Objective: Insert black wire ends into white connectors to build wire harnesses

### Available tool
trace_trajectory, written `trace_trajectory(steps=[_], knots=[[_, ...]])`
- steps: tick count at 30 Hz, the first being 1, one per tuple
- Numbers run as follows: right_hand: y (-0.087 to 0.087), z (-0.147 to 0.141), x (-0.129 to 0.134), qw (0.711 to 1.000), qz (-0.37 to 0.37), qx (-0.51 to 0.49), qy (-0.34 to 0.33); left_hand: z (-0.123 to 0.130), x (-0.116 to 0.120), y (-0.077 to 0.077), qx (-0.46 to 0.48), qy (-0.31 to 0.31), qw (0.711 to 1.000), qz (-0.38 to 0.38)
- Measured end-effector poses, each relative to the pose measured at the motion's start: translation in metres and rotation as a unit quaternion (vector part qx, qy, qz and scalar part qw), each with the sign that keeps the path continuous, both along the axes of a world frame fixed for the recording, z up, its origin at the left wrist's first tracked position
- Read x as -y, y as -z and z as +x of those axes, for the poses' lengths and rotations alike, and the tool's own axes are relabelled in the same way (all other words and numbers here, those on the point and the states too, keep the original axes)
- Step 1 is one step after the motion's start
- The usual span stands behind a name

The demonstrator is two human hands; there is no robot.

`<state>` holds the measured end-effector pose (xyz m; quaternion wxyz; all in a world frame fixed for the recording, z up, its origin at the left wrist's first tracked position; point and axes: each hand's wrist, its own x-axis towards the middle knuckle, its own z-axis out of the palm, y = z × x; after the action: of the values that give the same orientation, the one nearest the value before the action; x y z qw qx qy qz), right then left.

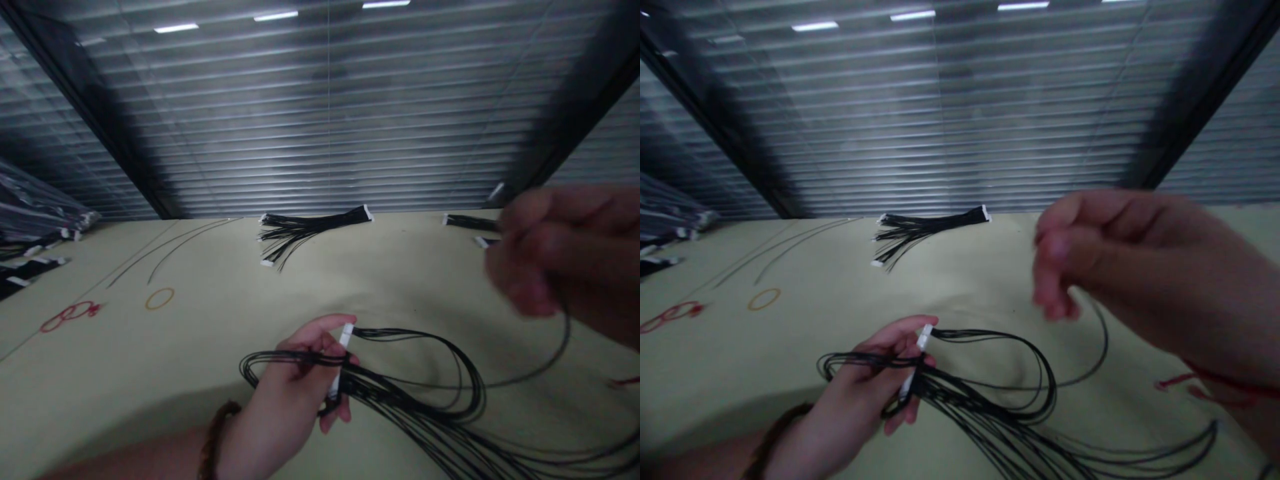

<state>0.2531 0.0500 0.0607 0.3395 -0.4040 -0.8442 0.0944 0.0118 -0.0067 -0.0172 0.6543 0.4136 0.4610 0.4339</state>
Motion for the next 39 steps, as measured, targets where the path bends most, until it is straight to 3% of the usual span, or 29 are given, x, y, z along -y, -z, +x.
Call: trace_trajectory(steps=[2, 3, 6, 10, 22, 31, 35, 39], knots=[[0.014, -0.023, 0.017, 0.993, -0.076, 0.001, -0.085, -0.001, 0.001, 0.000, 0.006, 0.001, 1.000, 0.006], [0.022, -0.033, 0.025, 0.995, -0.069, 0.021, -0.063, -0.002, 0.002, 0.000, 0.010, 0.002, 1.000, 0.008], [0.041, -0.054, 0.040, 0.994, 0.017, 0.096, -0.040, -0.002, 0.002, 0.000, 0.017, 0.010, 1.000, 0.009], [0.051, -0.057, 0.044, 0.988, 0.076, 0.134, -0.029, -0.002, 0.002, 0.000, 0.029, 0.016, 0.999, 0.013], [0.050, -0.059, 0.043, 0.989, 0.045, 0.142, -0.013, -0.002, 0.004, -0.002, 0.020, 0.020, 1.000, 0.001], [0.054, -0.063, 0.045, 0.990, 0.025, 0.138, -0.027, -0.002, 0.005, 0.000, -0.019, 0.049, 0.998, 0.035], [0.042, -0.059, 0.042, 0.986, 0.070, 0.152, -0.026, -0.002, 0.004, 0.001, -0.034, 0.027, 0.998, 0.035], [0.037, -0.029, 0.044, 0.970, 0.136, 0.200, 0.033, -0.003, 0.000, 0.005, -0.039, -0.033, 0.998, 0.035]])
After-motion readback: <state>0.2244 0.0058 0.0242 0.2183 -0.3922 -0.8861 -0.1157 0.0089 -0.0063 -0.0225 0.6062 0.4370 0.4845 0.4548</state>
